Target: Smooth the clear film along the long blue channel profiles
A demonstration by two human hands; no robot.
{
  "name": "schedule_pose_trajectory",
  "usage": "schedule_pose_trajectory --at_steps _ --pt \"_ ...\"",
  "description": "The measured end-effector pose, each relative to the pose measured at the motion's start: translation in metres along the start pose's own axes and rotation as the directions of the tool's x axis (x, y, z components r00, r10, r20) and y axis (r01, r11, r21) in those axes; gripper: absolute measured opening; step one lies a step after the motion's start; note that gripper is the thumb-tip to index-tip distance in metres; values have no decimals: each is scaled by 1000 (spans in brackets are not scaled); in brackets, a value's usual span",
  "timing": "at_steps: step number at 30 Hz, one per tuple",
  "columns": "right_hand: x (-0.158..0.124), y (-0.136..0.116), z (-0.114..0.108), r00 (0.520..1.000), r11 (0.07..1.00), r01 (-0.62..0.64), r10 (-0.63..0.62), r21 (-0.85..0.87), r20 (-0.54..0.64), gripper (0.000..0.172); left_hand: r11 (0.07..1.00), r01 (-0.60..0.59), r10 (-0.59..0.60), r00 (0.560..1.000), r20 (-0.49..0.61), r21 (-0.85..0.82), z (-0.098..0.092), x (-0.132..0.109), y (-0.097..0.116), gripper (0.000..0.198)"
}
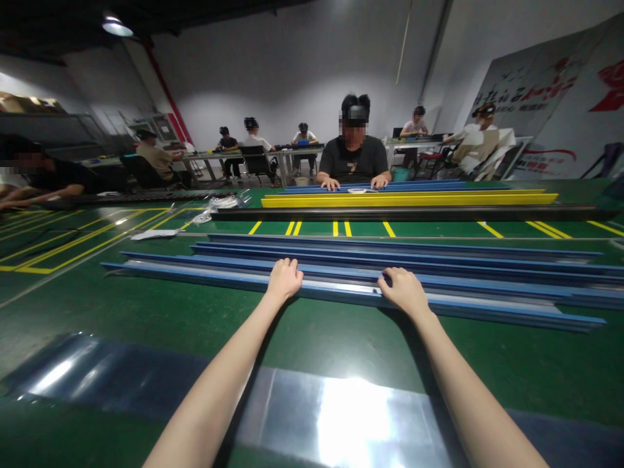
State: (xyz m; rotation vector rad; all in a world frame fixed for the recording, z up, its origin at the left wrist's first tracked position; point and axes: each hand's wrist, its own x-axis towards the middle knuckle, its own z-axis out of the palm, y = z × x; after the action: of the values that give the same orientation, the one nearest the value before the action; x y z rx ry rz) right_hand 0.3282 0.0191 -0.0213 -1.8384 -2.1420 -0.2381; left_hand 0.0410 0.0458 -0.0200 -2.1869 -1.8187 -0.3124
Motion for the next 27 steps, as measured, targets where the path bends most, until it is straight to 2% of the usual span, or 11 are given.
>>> schedule_pose_trajectory --at_steps 5,9,12,16,19,22,27 --pt "2 10 1 997 996 52 -56 73 54 32 998 -57 58 998 39 -20 -4 3 -7 24" --pt "12 21 0 983 979 109 -132 174 128 34 994 -106 108 992 69 -37 -13 15 -7 31" --pt "26 24 -3 986 972 91 -118 214 115 34 989 -140 143 988 55 -52 -21 33 7 34" --pt "49 22 -4 993 972 94 -106 213 46 29 975 -202 206 978 39 -91 -27 62 37 27" --pt "67 22 0 989 972 141 -146 189 11 27 963 -236 244 969 47 -128 -22 80 59 26" --pt "82 26 9 989 981 142 -145 133 10 25 956 -243 257 964 71 -164 -9 94 73 36" --pt "100 43 31 995 986 93 -97 138 18 41 940 -254 291 946 145 -227 16 116 74 57"
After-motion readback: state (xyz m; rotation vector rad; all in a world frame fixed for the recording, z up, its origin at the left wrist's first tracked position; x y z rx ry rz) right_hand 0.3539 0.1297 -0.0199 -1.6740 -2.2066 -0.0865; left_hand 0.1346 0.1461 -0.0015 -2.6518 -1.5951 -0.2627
